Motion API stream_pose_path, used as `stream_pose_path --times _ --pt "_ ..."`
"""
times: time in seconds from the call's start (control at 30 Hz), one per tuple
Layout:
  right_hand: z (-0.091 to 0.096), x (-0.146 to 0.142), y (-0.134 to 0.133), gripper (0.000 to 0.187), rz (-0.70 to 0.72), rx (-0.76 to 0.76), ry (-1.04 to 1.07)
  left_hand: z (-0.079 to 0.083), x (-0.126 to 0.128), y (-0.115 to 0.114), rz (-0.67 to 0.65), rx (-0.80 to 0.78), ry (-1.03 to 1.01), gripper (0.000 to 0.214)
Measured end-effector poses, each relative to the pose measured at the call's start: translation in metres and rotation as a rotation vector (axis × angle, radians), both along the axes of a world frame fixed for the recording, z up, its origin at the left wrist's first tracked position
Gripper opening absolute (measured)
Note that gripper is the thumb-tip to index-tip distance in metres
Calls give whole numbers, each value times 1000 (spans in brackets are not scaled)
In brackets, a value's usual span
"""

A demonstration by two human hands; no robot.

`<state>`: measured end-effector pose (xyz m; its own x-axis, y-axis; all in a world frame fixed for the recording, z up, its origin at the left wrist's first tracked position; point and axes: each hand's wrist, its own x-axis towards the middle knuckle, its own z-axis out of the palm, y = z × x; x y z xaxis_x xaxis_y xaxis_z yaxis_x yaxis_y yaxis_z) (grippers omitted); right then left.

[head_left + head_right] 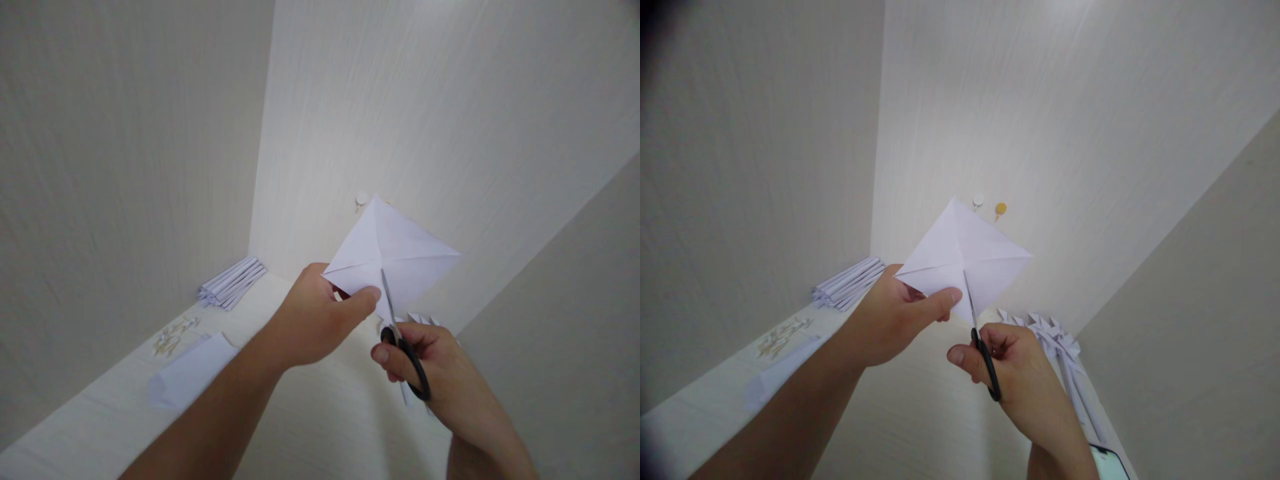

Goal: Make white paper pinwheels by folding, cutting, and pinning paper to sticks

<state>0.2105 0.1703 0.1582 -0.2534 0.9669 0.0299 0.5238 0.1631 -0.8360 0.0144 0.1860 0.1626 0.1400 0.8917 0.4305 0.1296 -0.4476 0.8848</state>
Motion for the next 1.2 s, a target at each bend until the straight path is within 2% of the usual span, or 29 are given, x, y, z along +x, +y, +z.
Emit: stream_pose_path --times 1.2 --pt "-4 -1 0 47 -31 34 13 7 2 -4 28 -10 8 29"
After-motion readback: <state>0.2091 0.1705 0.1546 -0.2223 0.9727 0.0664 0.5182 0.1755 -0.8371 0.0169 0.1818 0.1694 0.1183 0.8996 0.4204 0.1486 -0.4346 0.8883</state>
